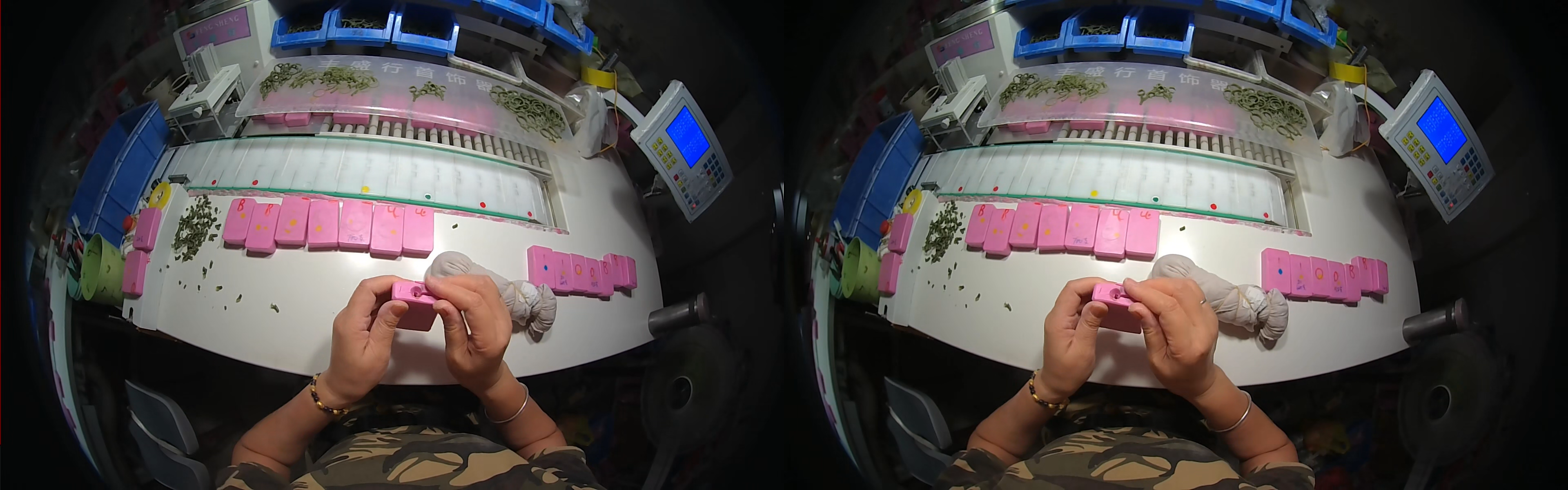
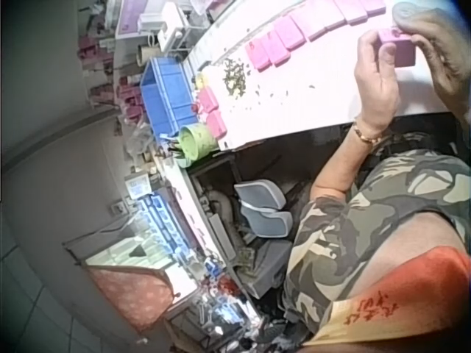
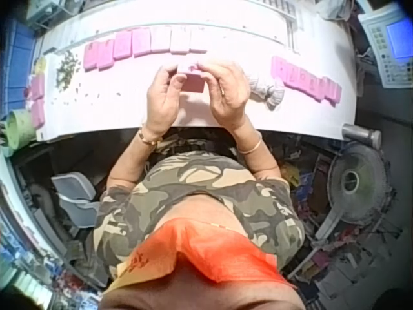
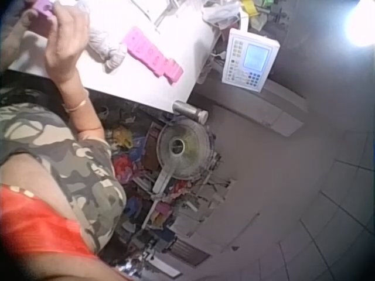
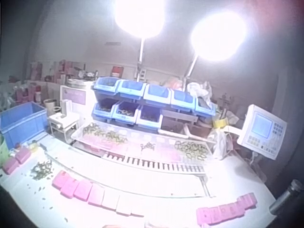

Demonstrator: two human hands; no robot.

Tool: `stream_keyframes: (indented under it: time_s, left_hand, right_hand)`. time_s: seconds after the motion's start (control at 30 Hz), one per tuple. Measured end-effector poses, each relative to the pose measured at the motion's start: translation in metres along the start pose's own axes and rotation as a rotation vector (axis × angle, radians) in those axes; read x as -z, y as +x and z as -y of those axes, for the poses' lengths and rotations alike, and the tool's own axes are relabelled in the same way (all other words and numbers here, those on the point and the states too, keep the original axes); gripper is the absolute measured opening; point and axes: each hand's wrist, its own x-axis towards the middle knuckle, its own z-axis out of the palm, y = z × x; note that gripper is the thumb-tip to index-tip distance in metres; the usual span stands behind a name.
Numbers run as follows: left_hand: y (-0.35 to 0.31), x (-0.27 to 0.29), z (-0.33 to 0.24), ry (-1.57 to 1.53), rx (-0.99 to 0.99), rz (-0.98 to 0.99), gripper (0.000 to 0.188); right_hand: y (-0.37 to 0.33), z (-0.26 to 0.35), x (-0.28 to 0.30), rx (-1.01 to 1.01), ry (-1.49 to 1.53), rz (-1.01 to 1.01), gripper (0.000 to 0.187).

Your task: Assembling small keychain components, including metal rings and plastic housings, at a production workstation.

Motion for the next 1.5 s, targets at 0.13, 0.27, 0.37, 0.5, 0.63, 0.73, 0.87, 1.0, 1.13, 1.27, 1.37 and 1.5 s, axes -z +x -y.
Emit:
stream_keyframes:
  time_s: [0.13,0.27,0.37,0.5,0.63,0.73,0.87,1.0,1.13,1.27,1.37,1.5]
  left_hand:
    - [0.002,0.003,-0.003,-0.187,0.070,0.068,0.026]
    - [0.004,0.005,-0.009,-0.205,0.093,0.093,0.027]
    - [0.003,0.007,-0.008,-0.194,0.039,0.077,0.026]
    - [0.006,0.006,-0.009,-0.347,0.074,0.085,0.026]
    - [0.014,0.019,-0.011,-0.422,0.242,0.252,0.032]
    - [0.022,0.025,-0.017,-0.561,0.365,0.413,0.037]
    - [0.040,0.019,-0.029,-0.632,0.489,0.514,0.045]
    - [0.075,0.028,-0.019,-0.222,0.420,0.360,0.041]
    - [0.134,0.068,0.029,0.463,0.116,-0.024,0.035]
    - [0.172,0.121,0.064,1.010,-0.157,-0.261,0.035]
    - [0.183,0.129,0.066,1.096,-0.147,-0.288,0.034]
    - [0.182,0.118,0.058,1.360,-0.291,-0.341,0.031]
  right_hand:
    - [-0.004,0.002,0.002,-0.018,0.028,-0.020,0.026]
    - [-0.010,-0.002,-0.002,0.084,0.044,-0.065,0.039]
    - [-0.007,0.006,-0.002,0.120,0.017,-0.077,0.047]
    - [-0.007,0.002,0.003,-0.149,0.243,-0.007,0.055]
    - [-0.005,-0.010,0.014,-0.515,0.731,0.082,0.060]
    - [0.007,-0.011,0.024,-0.726,1.178,0.144,0.058]
    - [0.009,-0.018,0.025,-0.833,1.278,0.079,0.052]
    - [0.019,-0.036,0.029,-0.642,0.675,0.033,0.047]
    - [0.028,-0.047,0.055,-0.667,0.693,-0.025,0.047]
    - [0.030,-0.065,0.087,-0.634,0.503,-0.142,0.043]
    - [0.034,-0.078,0.116,-0.640,0.375,-0.239,0.039]
    - [0.035,-0.106,0.161,-0.604,0.193,-0.346,0.039]
